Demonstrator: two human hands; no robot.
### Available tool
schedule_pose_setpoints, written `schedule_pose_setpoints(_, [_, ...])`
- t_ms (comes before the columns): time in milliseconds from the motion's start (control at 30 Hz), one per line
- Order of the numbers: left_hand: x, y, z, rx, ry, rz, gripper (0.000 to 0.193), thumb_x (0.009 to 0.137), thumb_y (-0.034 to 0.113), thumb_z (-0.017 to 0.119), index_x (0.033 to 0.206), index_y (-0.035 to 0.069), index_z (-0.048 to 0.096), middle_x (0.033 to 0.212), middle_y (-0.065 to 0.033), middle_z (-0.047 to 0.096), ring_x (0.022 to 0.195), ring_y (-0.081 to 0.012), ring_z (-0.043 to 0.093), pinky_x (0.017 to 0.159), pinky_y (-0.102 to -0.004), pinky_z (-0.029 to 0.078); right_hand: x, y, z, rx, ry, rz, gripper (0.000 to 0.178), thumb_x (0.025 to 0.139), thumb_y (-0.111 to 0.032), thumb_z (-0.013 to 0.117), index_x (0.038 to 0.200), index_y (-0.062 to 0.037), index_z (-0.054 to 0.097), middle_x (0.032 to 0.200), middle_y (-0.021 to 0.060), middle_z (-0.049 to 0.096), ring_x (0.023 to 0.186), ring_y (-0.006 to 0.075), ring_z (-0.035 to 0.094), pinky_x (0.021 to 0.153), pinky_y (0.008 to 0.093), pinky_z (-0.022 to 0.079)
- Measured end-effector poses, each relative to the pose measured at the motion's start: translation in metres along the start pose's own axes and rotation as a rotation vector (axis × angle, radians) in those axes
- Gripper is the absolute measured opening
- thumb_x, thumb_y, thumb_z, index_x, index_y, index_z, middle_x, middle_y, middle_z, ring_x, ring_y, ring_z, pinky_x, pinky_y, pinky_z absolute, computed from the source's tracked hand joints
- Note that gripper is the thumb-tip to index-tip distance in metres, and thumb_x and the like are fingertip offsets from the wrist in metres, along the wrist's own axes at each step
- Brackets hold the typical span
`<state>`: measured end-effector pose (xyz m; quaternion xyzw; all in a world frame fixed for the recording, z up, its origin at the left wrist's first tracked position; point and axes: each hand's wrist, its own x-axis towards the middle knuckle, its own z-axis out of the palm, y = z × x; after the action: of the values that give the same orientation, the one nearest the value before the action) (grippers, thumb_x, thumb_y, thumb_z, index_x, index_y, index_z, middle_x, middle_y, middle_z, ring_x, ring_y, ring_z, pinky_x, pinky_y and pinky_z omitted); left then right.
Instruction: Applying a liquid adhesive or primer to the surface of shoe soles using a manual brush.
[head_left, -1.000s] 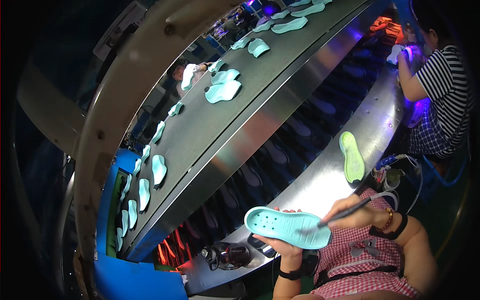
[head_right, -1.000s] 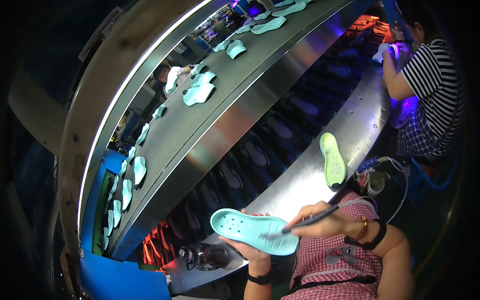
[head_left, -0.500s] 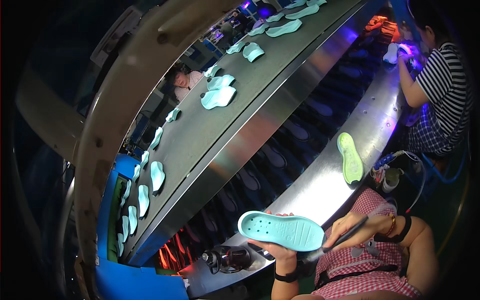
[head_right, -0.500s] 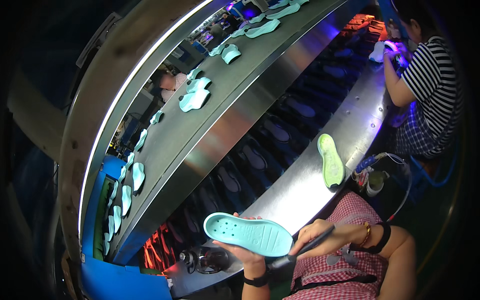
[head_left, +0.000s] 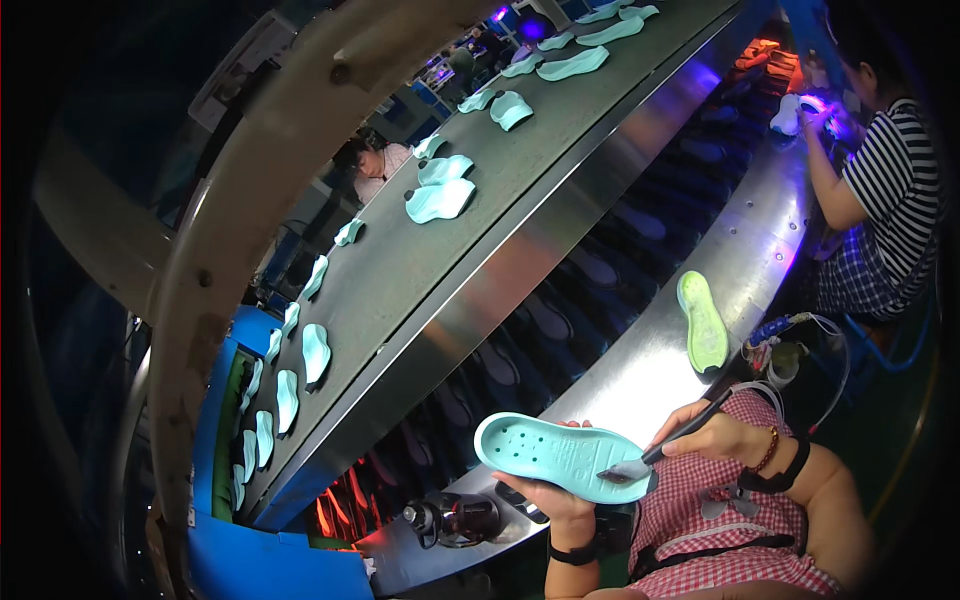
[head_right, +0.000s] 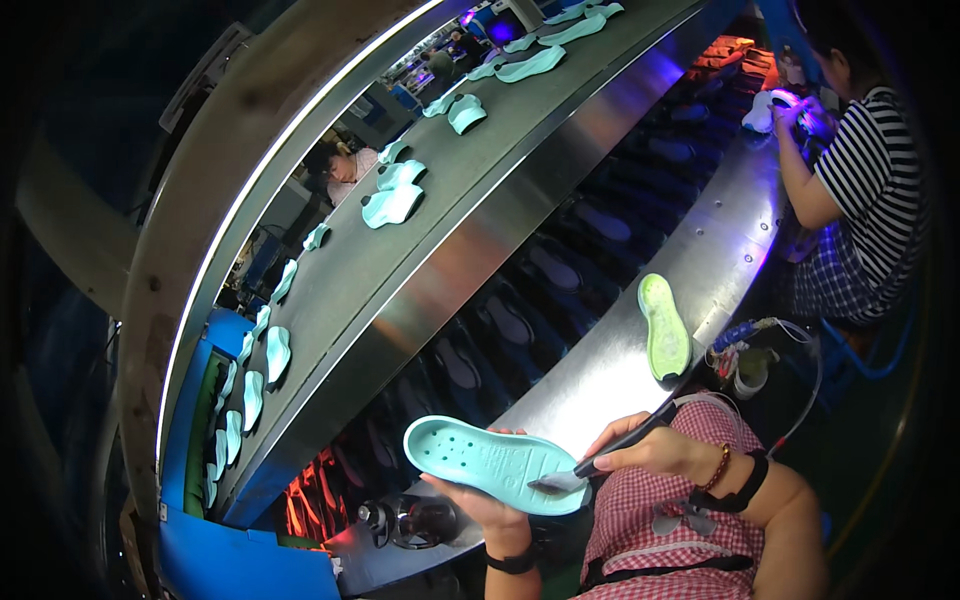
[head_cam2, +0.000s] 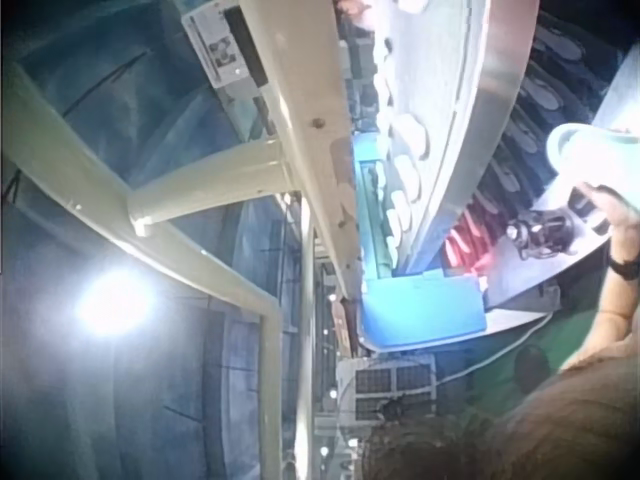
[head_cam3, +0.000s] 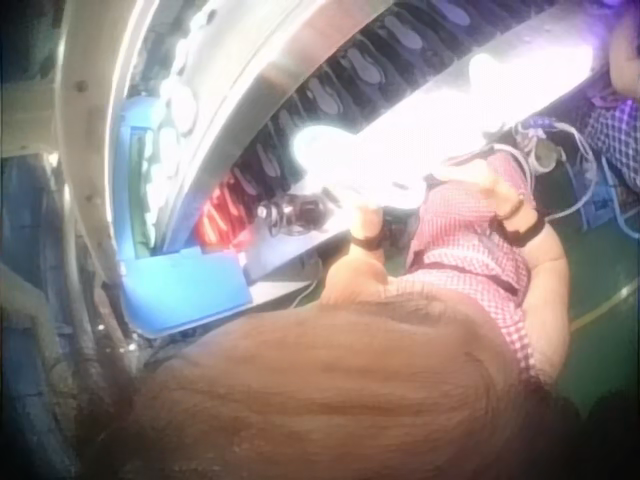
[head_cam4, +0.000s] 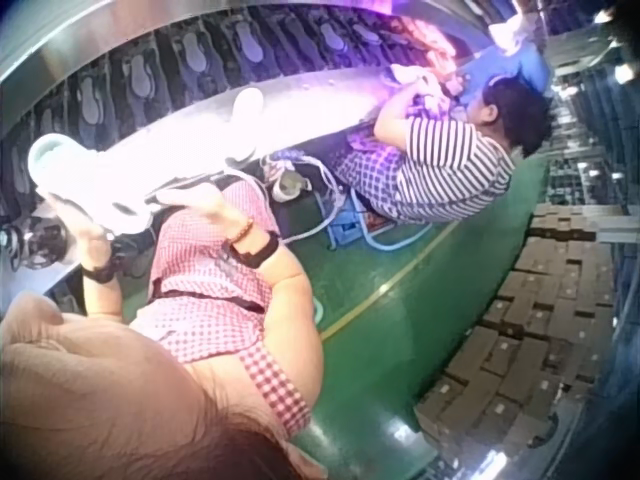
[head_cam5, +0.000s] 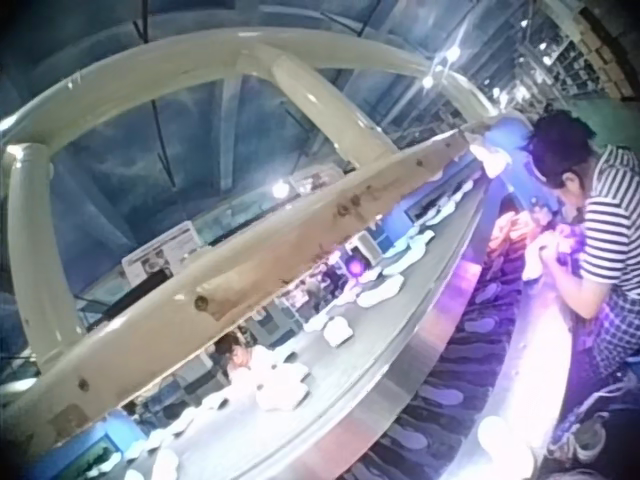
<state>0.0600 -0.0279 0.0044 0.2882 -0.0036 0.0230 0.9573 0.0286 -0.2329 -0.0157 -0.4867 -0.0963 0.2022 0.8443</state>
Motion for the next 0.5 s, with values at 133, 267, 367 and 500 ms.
schedule_pose_setpoints(133, [0.005, -0.002, 0.006, -0.063, -0.039, -0.044, 0.081, 0.077, 0.071, 0.032, 0.116, 0.002, 0.045, 0.103, -0.0166, 0.056, 0.093, -0.0336, 0.054, 0.087, -0.0489, 0.04, 0.003, 0.01, -0.001, 0.265, 0.06, 0.015, 0.016, 0.079, 0.002, 0.058, 0.095, 0.0053, 0.057, 0.093, 0.0159, 0.061, 0.086, 0.0229, 0.062, 0.078, 0.0338, 0.053])
schedule_pose_setpoints(267, [-0.009, -0.009, 0.013, -0.093, -0.023, -0.091, 0.078, 0.08, 0.066, 0.03, 0.124, 0.002, 0.04, 0.115, -0.0169, 0.051, 0.104, -0.0333, 0.05, 0.093, -0.0486, 0.036, 0.003, 0.015, 0.004, 0.48, 0.112, -0.01, 0.013, 0.081, 0.002, 0.054, 0.094, 0.0052, 0.056, 0.094, 0.0168, 0.059, 0.089, 0.0256, 0.061, 0.078, 0.0382, 0.053])
schedule_pose_setpoints(367, [-0.024, -0.024, 0.019, 0.107, 0.037, -0.056, 0.074, 0.083, 0.061, 0.028, 0.131, 0.005, 0.032, 0.125, -0.0156, 0.044, 0.112, -0.0332, 0.045, 0.098, -0.0507, 0.03, 0.005, 0.015, 0.015, 0.633, 0.157, -0.01, 0.012, 0.083, 0.001, 0.052, 0.093, 0.0054, 0.056, 0.096, 0.0172, 0.058, 0.09, 0.0268, 0.06, 0.079, 0.0405, 0.053])
schedule_pose_setpoints(500, [-0.023, -0.03, 0.018, -0.005, -0.054, -0.155, 0.065, 0.086, 0.055, 0.027, 0.134, 0.011, 0.03, 0.129, -0.0116, 0.042, 0.112, -0.0339, 0.045, 0.097, -0.0581, 0.028, 0.003, 0.008, 0.026, 0.239, 0.241, -0.119, 0.015, 0.08, -0.001, 0.059, 0.094, 0.0033, 0.058, 0.09, 0.0137, 0.062, 0.082, 0.0181, 0.062, 0.072, 0.0272, 0.052])
